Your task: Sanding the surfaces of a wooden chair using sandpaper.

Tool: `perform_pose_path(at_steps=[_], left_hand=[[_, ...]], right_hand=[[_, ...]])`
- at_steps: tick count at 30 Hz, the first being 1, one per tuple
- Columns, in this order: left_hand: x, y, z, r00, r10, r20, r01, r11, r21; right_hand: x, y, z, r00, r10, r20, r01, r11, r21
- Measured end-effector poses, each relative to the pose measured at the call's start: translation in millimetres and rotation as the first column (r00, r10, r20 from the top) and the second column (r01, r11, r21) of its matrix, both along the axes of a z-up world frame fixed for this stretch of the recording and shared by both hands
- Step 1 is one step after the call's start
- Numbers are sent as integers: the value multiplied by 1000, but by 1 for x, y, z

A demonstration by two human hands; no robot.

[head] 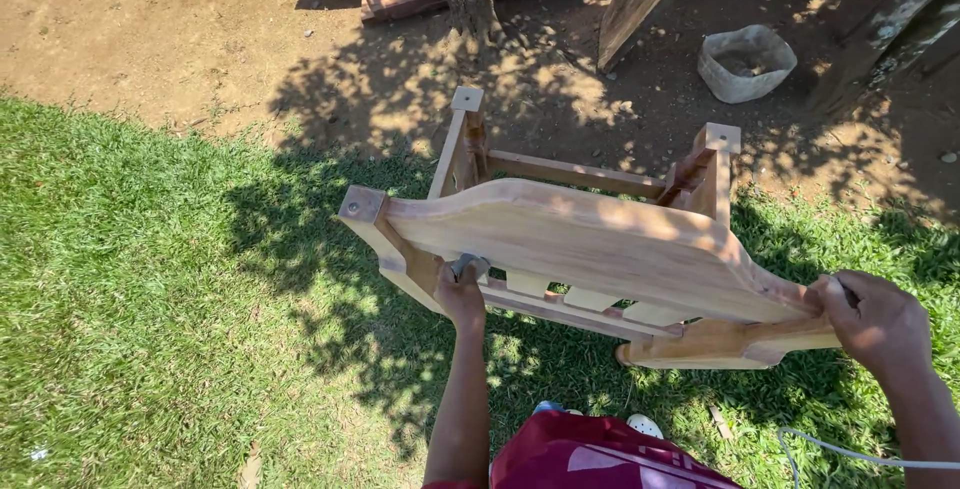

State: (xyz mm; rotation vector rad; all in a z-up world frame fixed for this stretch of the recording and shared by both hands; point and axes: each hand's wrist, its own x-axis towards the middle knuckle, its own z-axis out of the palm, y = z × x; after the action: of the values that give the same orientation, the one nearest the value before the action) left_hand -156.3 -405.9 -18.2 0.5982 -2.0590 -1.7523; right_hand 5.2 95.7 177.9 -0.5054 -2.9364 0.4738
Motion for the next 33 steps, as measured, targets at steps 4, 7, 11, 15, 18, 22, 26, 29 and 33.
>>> perform_pose_path(at_steps=[4,7,11,15,18,22,26,29,33], left_hand=[[-14,-31,28,999,28,-46,-29,1000,-3],[-18,-38,35,933,319,-167,-193,835,515],[-5,-17,20,961,199,-192,-181,978,107],[0,-15,14,984,64,-167,-77,994,-73],[-17,-44,46,981,152,-119,-123,966,227],[-21,-58,52,951,216,-221,-237,969,-75],[-19,-54,35,925,272,-265,-348,886,-308],[-16,-56,31,896,331,-297,-435,791,-430],[-18,-43,19,914,369,-169,-402,759,-512]], right_hand=[[3,12,-12,997,55,-58,-51,996,74],[4,19,-20,992,104,-77,-102,994,27],[3,26,-29,981,142,-132,-136,989,55],[3,16,-17,996,72,-62,-68,996,55],[2,20,-19,994,92,-64,-86,992,92],[1,16,-17,1000,12,-26,-11,999,50],[3,18,-18,999,-20,-33,21,999,47],[3,25,-24,1000,-18,-10,18,998,60],[3,22,-22,998,-18,-54,19,1000,20]])
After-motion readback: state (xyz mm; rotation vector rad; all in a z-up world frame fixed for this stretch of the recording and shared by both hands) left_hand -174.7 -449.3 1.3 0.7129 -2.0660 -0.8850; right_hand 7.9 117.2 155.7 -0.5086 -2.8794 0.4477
